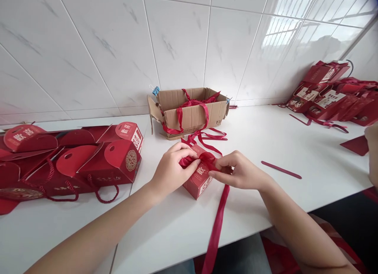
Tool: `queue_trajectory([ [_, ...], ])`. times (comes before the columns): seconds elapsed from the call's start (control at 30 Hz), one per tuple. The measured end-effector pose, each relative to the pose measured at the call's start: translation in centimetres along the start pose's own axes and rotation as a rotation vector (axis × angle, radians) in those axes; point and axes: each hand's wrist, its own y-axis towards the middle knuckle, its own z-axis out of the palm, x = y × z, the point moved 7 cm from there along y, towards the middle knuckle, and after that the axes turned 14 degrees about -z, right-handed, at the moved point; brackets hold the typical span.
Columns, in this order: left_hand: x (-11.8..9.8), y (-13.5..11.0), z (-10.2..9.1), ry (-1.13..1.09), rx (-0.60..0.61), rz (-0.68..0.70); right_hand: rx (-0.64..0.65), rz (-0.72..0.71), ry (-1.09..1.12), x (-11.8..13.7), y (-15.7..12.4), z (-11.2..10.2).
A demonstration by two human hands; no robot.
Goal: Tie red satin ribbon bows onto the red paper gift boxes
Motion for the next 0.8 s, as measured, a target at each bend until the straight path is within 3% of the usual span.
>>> queue_trajectory([
  [0.3,0.8,0.9,0.1,-0.058,0.047,-0.017,0.071,-0.008,0.143,-0.2,0.0,0.1],
  [0.37,0.9,0.9,0.1,-0.091,0.048,-0.007,-0.022,0.025,0.193,-0.7,0.0,-0.8],
  [0.5,2.3,1.0,0.0,-0.291,0.070,-0.102,-0.404,0.118,0.157,-2.2,-0.3,-3.4],
  [0.57,3.3,1.1,-0.1,-0.418,0.087,-0.176,-0.386,0.120,0.112,-2.5,-0.1,-3.1],
  [0.67,3.8,1.2,-0.3,-0.486,0.112,-0.156,-0.282,0.072,0.043,-2.3,0.5,-1.9],
  [0.8,3.9,0.9,0.5,-0.452,0.171,-0.138,-0.335,0.072,0.133,-2.5,0.7,-1.3],
])
